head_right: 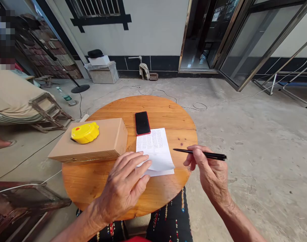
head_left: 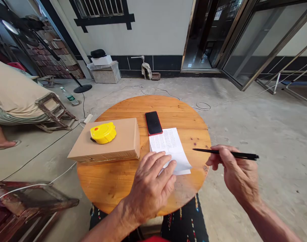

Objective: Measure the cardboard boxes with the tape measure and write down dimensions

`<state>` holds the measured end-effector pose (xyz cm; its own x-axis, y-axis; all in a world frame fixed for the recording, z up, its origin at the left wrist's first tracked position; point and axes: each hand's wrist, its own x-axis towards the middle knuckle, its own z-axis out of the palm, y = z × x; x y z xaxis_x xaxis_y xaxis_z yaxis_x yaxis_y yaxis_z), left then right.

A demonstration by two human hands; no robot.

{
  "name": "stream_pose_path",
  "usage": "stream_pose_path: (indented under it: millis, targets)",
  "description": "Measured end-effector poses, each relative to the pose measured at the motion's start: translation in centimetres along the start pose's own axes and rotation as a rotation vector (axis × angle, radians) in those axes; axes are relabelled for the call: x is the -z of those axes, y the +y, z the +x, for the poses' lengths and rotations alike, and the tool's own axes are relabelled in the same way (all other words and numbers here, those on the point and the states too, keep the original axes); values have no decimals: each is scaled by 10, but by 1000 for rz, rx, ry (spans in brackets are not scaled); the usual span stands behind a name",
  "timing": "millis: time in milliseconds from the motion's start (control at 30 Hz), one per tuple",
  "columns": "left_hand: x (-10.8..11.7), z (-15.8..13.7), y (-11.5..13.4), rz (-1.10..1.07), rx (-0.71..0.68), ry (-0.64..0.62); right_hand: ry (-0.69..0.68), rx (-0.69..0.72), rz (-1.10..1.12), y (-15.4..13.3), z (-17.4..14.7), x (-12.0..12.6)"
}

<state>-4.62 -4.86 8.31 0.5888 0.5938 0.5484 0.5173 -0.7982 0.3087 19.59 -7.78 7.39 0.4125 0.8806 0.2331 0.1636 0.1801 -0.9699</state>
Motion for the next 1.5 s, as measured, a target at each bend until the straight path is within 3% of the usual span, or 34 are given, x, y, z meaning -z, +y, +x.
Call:
stream_pose_path:
  millis: [133,200,367,767,933,1200,1500]
  targets:
    - [-25,0,-14,70,136,-421,-78,-31,67,5,-1,-1]
    - [-38,-6,-21,85,188,-499,-115,-38,94,8,-2,-3]
    - [-54,-14,-28,101,242,-488,-174,-44,56,14,4,-14]
    - [-86,8,-32,152,319,-505,-320,-110,-120,57,31,-68]
    - [-89,5,-36,161,351,-467,-362,-197,-180,65,29,-72]
    - [-91,-2,-31,208,346,-427,-347,-394,-44,74,27,-78]
    - [-79,-3,-28,180,370,-491,-316,-413,-57,79,29,-78]
